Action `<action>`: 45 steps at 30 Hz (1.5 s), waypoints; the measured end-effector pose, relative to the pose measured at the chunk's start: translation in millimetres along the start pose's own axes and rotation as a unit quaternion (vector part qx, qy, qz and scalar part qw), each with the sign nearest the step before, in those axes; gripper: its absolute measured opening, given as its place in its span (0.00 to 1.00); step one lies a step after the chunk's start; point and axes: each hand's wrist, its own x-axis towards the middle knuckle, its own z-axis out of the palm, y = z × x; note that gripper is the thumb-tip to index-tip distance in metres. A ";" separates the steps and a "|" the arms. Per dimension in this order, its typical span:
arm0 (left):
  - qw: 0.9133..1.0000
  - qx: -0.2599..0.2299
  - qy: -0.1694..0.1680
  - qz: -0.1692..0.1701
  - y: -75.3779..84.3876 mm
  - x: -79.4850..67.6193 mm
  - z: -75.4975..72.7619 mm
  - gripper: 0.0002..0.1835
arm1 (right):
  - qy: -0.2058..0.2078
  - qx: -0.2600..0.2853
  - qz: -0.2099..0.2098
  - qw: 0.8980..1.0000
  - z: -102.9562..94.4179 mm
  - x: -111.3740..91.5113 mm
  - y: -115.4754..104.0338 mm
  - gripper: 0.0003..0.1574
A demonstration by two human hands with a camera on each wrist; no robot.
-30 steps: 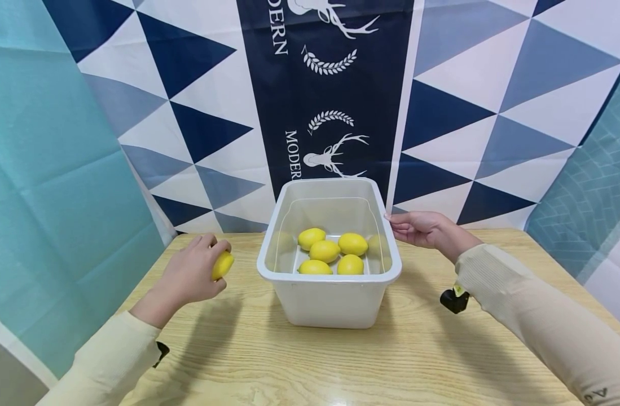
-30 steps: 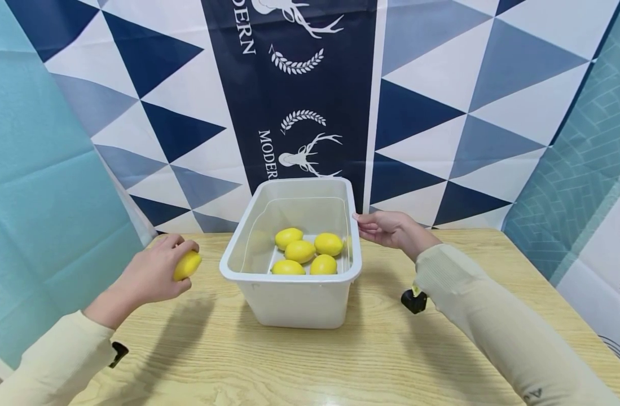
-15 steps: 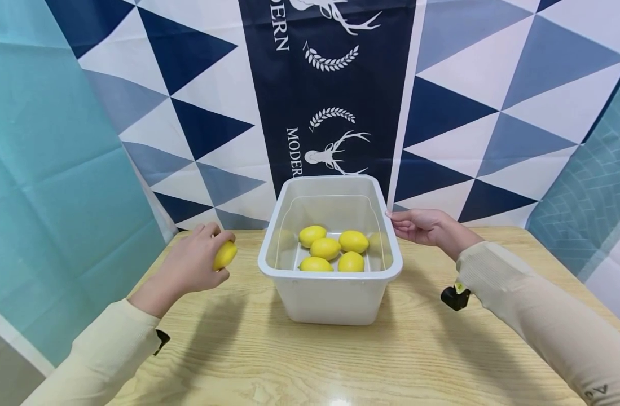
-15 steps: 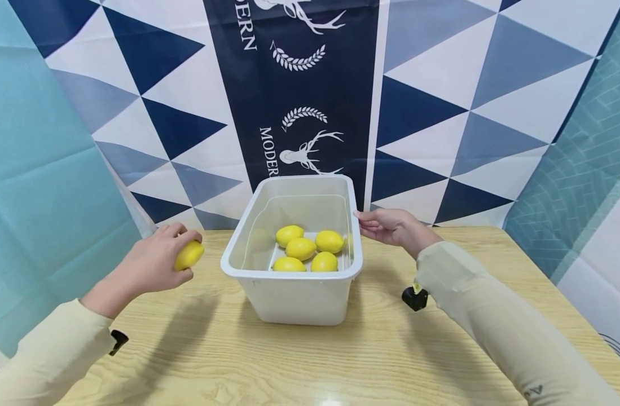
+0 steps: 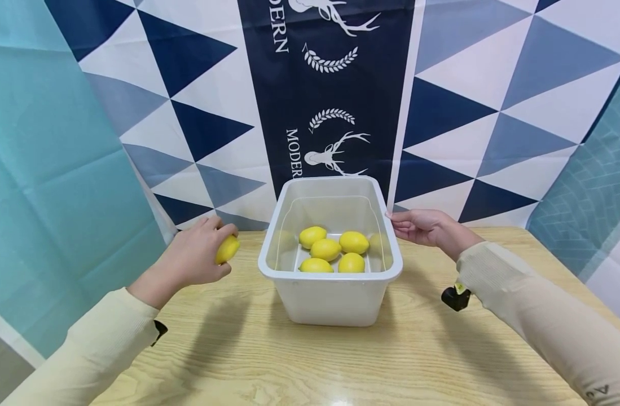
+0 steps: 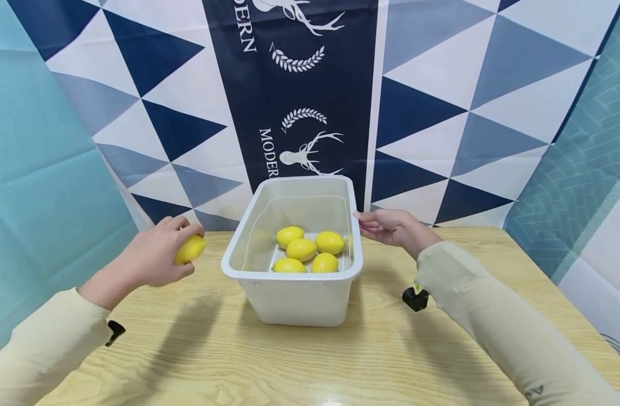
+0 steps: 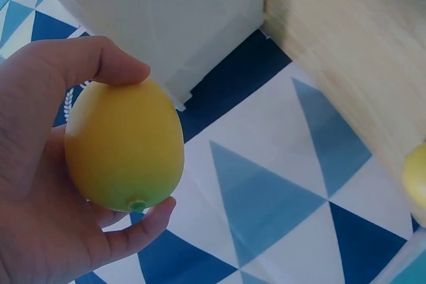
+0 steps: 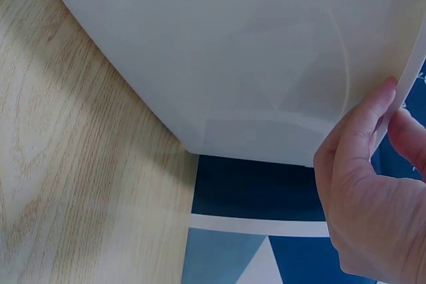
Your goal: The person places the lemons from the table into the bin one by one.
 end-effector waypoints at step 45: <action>0.998 -0.017 -0.053 0.037 43.9 78.4 -40.6 0.26 | 0.014 0.012 0.004 1.000 0.2 -1.2 -1.1 0.09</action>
